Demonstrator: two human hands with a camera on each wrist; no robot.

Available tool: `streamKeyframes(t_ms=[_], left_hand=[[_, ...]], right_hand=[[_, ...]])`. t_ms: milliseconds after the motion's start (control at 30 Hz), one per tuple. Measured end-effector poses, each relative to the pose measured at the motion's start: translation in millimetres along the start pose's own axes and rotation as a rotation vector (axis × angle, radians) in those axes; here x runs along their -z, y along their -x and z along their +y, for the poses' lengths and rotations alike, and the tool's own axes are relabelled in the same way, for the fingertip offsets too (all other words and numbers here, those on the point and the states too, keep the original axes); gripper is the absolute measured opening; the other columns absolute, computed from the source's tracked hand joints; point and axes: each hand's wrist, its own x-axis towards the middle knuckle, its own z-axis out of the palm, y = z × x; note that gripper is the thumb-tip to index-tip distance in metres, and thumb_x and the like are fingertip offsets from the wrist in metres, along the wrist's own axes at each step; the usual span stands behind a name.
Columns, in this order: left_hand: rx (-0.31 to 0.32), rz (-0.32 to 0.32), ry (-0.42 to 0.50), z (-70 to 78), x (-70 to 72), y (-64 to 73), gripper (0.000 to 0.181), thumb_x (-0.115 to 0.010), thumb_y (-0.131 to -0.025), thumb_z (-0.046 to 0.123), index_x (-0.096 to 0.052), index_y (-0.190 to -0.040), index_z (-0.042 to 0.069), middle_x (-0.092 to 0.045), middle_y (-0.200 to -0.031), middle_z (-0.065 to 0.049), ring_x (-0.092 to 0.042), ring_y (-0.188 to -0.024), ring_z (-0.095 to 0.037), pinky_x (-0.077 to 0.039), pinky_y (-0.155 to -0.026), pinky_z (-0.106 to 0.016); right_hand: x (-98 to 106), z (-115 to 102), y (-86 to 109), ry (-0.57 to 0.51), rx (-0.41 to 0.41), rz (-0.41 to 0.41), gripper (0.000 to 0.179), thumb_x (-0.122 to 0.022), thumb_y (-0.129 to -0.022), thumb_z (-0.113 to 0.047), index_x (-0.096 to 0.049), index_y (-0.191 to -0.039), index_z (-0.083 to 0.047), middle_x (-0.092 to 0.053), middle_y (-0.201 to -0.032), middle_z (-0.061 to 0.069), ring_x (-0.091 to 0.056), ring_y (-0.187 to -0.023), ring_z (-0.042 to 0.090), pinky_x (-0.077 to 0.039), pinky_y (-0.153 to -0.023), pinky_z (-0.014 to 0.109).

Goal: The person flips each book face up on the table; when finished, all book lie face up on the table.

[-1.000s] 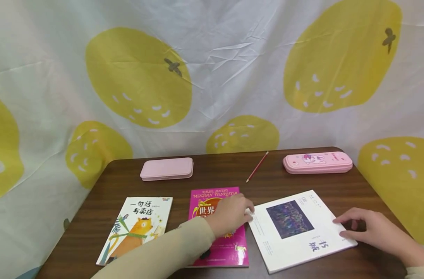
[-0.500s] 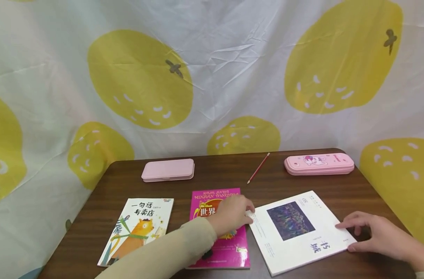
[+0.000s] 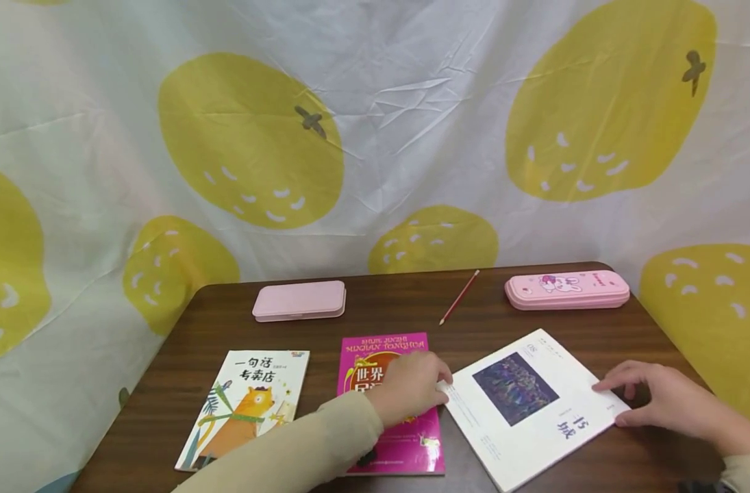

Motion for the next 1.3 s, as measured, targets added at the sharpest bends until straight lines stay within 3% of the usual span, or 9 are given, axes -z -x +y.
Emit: streamKeyframes(t_ms=[267, 567, 833, 1133, 1300], left_hand=[[-0.055, -0.009, 0.041, 2.0, -2.0, 12.9, 0.014, -0.083, -0.082, 0.034, -0.079, -0.096, 0.036, -0.074, -0.089, 0.021, -0.065, -0.084, -0.002, -0.045, -0.067, -0.026], [-0.058, -0.024, 0.044, 8.8, -7.0, 26.3, 0.013, -0.086, -0.078, 0.037, -0.077, -0.086, 0.041, -0.057, -0.067, 0.027, -0.053, -0.07, 0.004, -0.041, -0.063, -0.023], [-0.097, -0.039, 0.082, 20.1, -10.5, 37.7, 0.015, -0.086, -0.076, 0.037, -0.077, -0.087, 0.042, -0.058, -0.064, 0.031, -0.049, -0.065, 0.01, -0.038, -0.061, -0.018], [-0.136, 0.043, 0.073, 34.1, -19.6, 47.2, 0.014, -0.084, -0.08, 0.046, -0.077, -0.091, 0.045, -0.058, -0.067, 0.035, -0.047, -0.067, 0.015, -0.034, -0.06, -0.017], [-0.142, 0.066, 0.138, 35.0, -24.4, 48.7, 0.015, -0.086, -0.078, 0.047, -0.077, -0.09, 0.043, -0.062, -0.068, 0.035, -0.046, -0.066, 0.018, -0.032, -0.06, -0.013]], right_hand=[[4, 9, -11.5, -0.005, -0.005, 0.039, 0.048, -0.095, -0.061, -0.009, -0.079, -0.103, -0.025, -0.069, -0.094, -0.019, -0.051, -0.073, -0.003, -0.037, -0.062, 0.015], [7, 16, -31.8, 0.054, -0.06, 0.012, 0.04, -0.095, -0.064, -0.014, -0.079, -0.098, -0.027, -0.069, -0.091, -0.02, -0.052, -0.073, -0.007, -0.041, -0.061, 0.018], [8, 16, -58.6, 0.131, -0.113, -0.04, 0.037, -0.095, -0.066, -0.017, -0.08, -0.098, -0.026, -0.071, -0.091, -0.017, -0.051, -0.075, -0.008, -0.046, -0.063, 0.021], [8, 22, -82.6, 0.082, -0.139, -0.073, 0.037, -0.092, -0.069, -0.009, -0.08, -0.101, -0.021, -0.074, -0.096, -0.008, -0.055, -0.077, -0.006, -0.05, -0.066, 0.023], [7, 22, -92.1, 0.05, -0.133, -0.084, 0.037, -0.091, -0.07, -0.006, -0.08, -0.103, -0.019, -0.076, -0.099, -0.004, -0.06, -0.081, -0.003, -0.054, -0.069, 0.024]])
